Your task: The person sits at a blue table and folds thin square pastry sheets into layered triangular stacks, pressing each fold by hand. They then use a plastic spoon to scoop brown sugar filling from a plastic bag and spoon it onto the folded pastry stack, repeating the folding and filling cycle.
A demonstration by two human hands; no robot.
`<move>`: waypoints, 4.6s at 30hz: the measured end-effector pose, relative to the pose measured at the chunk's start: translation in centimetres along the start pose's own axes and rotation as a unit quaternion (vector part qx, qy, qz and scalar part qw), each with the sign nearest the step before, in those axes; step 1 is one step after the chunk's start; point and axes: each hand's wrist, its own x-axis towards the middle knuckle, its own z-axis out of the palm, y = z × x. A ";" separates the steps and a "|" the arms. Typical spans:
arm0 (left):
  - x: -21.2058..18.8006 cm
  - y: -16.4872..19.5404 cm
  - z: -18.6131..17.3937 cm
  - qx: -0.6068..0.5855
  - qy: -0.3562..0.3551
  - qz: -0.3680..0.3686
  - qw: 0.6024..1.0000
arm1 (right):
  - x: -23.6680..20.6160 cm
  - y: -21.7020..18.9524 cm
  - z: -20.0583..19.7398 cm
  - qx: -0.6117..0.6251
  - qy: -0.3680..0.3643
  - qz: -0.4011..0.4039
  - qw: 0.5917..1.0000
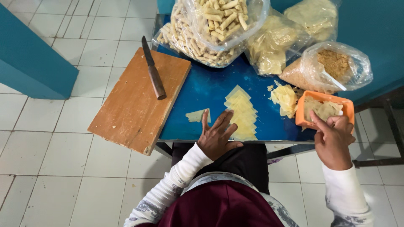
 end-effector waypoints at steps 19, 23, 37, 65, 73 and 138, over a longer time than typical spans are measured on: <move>-0.2 -0.5 0.8 0.008 -0.013 -0.007 1.000 | -0.7 -0.6 -0.7 0.004 0.023 0.063 0.998; -0.4 -0.7 0.6 0.003 -0.005 0.000 1.000 | -0.5 -1.0 0.3 -0.008 0.020 0.042 0.999; -0.2 -0.5 0.3 0.002 -0.002 -0.005 1.000 | -0.2 -1.1 0.8 -0.031 0.047 0.052 0.997; 2.2 -2.7 1.3 0.084 -0.015 -0.054 0.995 | 6.4 -12.5 8.1 -0.293 -0.031 -0.274 0.915; 2.6 -2.8 1.1 0.060 -0.014 -0.053 0.997 | 6.8 -11.3 8.2 -0.226 -0.048 -0.282 0.931; 2.9 -2.2 0.2 0.020 -0.034 -0.067 0.997 | 9.7 -12.0 7.8 -0.213 -0.037 -0.298 0.930</move>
